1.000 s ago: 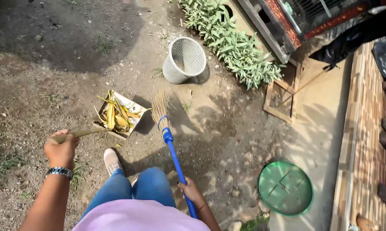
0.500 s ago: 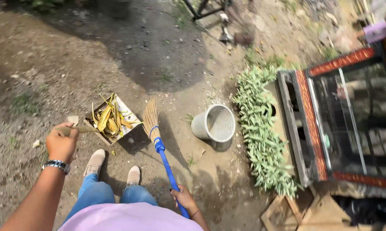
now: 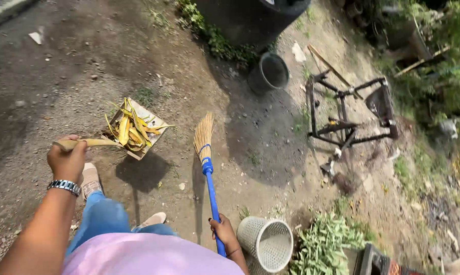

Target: Sweeping dry leaves into a dustpan on a garden path

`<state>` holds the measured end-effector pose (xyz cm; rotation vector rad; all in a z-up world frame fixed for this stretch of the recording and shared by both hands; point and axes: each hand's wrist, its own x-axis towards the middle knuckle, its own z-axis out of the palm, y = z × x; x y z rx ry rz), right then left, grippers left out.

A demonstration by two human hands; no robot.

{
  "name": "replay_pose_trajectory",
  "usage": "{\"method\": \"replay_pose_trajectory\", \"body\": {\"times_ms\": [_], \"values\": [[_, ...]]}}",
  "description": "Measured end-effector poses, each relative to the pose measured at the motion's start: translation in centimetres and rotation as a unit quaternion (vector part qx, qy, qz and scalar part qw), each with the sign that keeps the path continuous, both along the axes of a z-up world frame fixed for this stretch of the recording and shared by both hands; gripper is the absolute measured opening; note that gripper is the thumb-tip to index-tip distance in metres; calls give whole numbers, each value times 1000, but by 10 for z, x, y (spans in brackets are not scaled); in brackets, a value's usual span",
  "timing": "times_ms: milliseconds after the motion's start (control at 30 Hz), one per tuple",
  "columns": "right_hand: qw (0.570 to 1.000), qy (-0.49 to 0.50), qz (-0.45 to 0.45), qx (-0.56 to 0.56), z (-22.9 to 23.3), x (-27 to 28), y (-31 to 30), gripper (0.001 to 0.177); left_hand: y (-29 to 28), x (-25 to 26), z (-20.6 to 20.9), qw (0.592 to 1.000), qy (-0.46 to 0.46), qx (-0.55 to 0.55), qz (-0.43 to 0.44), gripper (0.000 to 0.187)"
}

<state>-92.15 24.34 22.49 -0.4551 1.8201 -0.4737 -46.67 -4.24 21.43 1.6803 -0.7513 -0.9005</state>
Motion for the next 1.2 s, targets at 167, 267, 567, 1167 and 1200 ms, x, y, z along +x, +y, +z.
{"method": "replay_pose_trajectory", "body": {"times_ms": [167, 267, 567, 1167, 1200], "values": [[998, -29, 51, 0, -10, 67, -103, 9, -11, 112, 31, 982, 107, 77, 135, 22], [991, -38, 131, -10, -5, 142, -182, 13, -26, 201, 14, 982, 71, 58, 163, 24], [960, -98, 262, -29, -1, 346, -374, 9, -59, 401, 36, 954, 102, 43, 279, 25], [717, -34, 696, 7, 33, 686, -751, 12, -108, 583, 69, 753, 62, -1, 655, 16], [706, -34, 707, 8, 37, 714, -760, 12, -101, 590, 65, 742, 62, -1, 668, 16]]}}
